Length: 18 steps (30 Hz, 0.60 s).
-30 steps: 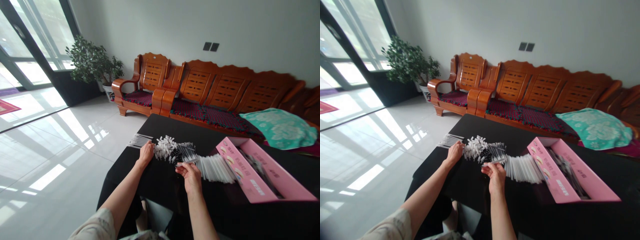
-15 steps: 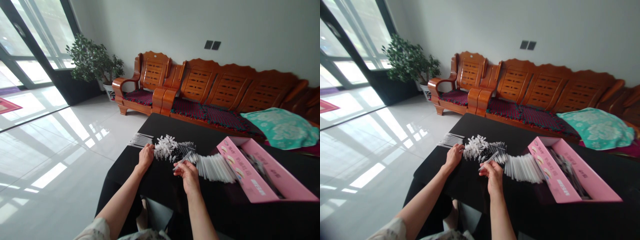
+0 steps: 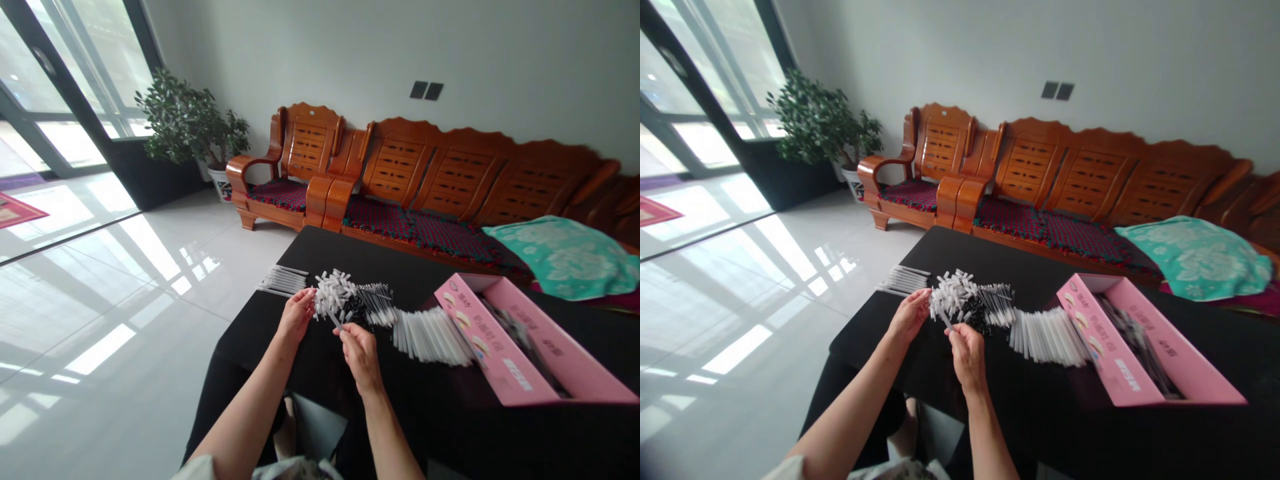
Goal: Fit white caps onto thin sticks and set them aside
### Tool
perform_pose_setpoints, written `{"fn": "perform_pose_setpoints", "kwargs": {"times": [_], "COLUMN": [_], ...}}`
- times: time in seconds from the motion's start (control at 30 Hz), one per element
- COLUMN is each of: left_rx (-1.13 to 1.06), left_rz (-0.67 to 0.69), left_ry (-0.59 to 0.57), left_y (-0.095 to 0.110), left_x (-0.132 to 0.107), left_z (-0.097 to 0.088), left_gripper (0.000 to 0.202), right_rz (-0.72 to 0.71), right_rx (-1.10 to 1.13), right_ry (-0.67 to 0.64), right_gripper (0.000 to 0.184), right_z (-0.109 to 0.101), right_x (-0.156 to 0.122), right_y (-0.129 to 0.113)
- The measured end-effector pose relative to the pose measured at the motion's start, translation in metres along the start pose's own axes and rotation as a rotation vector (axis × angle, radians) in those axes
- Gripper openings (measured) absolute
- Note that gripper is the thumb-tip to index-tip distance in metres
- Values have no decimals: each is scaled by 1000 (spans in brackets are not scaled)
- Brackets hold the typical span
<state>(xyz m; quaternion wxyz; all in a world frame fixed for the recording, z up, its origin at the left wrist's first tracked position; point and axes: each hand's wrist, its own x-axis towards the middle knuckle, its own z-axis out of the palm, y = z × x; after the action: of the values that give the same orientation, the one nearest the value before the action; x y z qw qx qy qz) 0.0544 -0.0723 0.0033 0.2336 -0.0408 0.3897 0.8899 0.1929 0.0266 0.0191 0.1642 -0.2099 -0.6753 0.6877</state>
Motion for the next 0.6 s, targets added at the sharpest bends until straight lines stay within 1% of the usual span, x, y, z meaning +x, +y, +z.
{"fn": "perform_pose_setpoints", "kwargs": {"times": [0.1,0.17,0.37,0.5,0.6], "left_rx": [-41,-49,-16,37,62], "left_rz": [16,24,25,44,53], "left_ry": [25,36,22,-11,-16], "left_y": [-3,-4,-10,-16,-19], "left_x": [0,-1,-7,-11,-12], "left_z": [2,3,8,10,10], "left_gripper": [37,36,39,37,39], "right_rz": [-86,-107,-105,-133,-162], "right_rx": [-165,-215,-247,-275,-313], "right_ry": [-60,-65,-56,-29,-5], "right_gripper": [22,23,24,25,26], "right_z": [-3,-4,-2,-1,-2], "right_x": [0,0,1,2,2], "right_y": [1,1,1,3,4]}}
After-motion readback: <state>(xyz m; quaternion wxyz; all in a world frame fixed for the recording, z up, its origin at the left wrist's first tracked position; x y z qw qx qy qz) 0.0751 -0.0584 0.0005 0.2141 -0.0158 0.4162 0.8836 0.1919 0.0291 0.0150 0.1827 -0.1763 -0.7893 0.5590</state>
